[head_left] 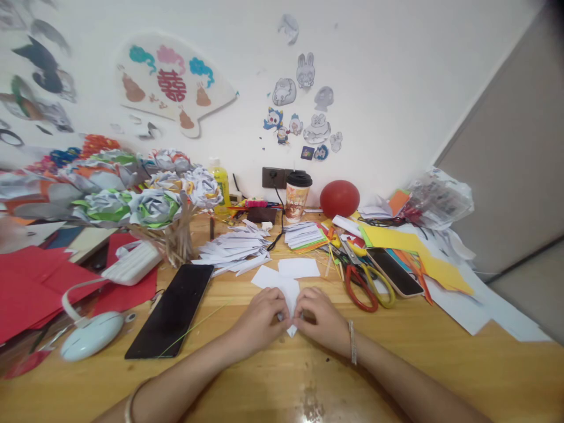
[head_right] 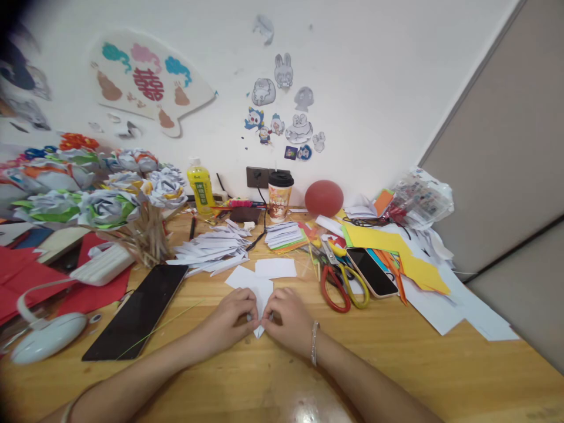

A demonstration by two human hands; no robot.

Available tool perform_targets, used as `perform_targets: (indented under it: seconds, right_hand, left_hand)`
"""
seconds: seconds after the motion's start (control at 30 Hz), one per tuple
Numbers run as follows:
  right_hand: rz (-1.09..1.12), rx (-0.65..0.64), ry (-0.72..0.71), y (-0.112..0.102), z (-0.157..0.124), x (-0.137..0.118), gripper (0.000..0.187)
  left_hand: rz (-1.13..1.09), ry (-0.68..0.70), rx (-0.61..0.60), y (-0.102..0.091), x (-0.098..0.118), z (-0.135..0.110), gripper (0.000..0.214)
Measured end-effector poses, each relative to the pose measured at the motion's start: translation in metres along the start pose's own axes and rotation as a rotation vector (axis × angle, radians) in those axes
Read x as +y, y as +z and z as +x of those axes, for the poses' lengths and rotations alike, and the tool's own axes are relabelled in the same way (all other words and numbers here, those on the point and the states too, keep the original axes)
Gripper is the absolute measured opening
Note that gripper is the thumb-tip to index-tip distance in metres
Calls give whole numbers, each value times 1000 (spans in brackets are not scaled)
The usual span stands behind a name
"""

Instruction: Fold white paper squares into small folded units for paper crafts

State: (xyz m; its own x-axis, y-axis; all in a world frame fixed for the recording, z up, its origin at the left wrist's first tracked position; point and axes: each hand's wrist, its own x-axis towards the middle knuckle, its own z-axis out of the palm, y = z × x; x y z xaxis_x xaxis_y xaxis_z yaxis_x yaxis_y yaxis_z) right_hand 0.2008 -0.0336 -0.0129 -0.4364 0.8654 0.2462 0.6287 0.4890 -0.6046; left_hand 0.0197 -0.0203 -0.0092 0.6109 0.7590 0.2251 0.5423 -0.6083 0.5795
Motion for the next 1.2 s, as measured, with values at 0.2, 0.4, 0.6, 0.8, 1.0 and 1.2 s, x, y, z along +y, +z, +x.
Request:
perform_targets:
  seconds: [0.2, 0.4, 0.6, 0.8, 1.0, 1.2]
  right_hand:
    - [-41, 44, 7, 5, -4, 0, 11]
    - [-91, 39, 14, 5, -6, -2, 11]
    - [-139, 44, 1, 6, -7, -2, 10]
    - [-161, 43, -20, 6, -8, -3, 10]
    - [-165, 39, -10, 6, -8, -5, 15]
    - [-173, 25, 29, 5, -8, -5, 30]
  left_hand:
    - [31, -86, 74, 7, 7, -3, 11]
    - [64, -112, 97, 8, 12, -5, 11]
    - [126, -127, 100, 7, 15, -5, 12]
    - [121, -154, 98, 8, 15, -3, 14]
    - [124, -159, 93, 7, 15, -3, 13]
    - [156, -174, 88, 7, 17, -4, 12]
